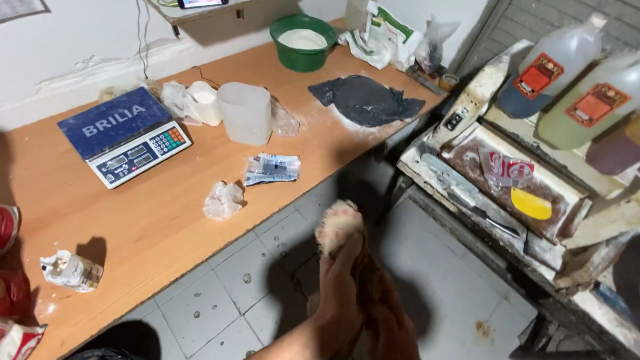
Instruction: Pouring various liquid ingredients and a bowl of flour into an industrial mixer.
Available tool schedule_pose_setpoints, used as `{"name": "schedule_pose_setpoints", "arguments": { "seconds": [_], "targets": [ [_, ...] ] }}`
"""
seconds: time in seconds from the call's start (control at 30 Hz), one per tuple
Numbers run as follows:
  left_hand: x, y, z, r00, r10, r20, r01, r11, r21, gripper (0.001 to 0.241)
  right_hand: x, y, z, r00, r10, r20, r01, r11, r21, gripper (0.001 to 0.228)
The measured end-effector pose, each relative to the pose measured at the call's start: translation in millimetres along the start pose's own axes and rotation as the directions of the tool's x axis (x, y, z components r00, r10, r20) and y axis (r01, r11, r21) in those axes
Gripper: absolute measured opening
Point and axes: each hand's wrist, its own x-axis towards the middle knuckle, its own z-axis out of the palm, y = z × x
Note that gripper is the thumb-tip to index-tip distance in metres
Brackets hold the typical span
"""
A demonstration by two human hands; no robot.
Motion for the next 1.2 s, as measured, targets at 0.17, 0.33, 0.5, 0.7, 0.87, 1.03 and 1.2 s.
{"name": "schedule_pose_setpoints", "arguments": {
  "seconds": [0.17, 0.33, 0.5, 0.7, 0.87, 1.03, 1.2],
  "targets": [
    [0.2, 4.0, -7.6, 0.827, 0.263, 0.496, -0.403, 0.894, 0.198, 0.032, -23.3, 25.5, 4.8, 0.964, 0.187, 0.189, -0.189, 0.982, -0.009, 0.052],
    [-8.8, 16.8, -9.2, 0.309, 0.178, 0.934, -0.927, 0.278, 0.253, 0.047, -29.5, 33.0, 1.0, 0.969, 0.225, 0.106, -0.214, 0.971, -0.107, 0.049],
    [26.2, -24.5, -44.2, 0.272, 0.038, 0.962, -0.951, 0.167, 0.262, 0.045, -16.5, 48.8, 3.0, 0.971, 0.238, -0.021, -0.238, 0.950, -0.203, 0.046],
    [35.1, -30.5, -51.1, 0.293, 0.217, 0.931, -0.935, 0.270, 0.231, 0.054, -16.6, 24.4, -29.2, 0.863, 0.498, 0.086, -0.498, 0.867, -0.018, 0.067],
    [39.6, -22.7, -52.4, -0.101, 0.228, 0.968, -0.995, -0.025, -0.098, 0.047, -59.7, 39.0, -44.6, 0.947, 0.319, 0.045, -0.318, 0.903, 0.288, 0.026],
    [50.6, -57.9, -75.2, -0.113, 0.174, 0.978, -0.993, -0.032, -0.109, 0.042, -31.9, 5.2, -68.4, 0.545, 0.762, 0.350, -0.767, 0.285, 0.574, 0.033],
    [38.4, -88.6, -58.2, -0.086, 0.110, 0.990, -0.988, 0.119, -0.099, 0.045, -20.7, -12.5, -118.8, 0.608, 0.781, 0.145, -0.791, 0.611, 0.027, 0.026]
  ]
}}
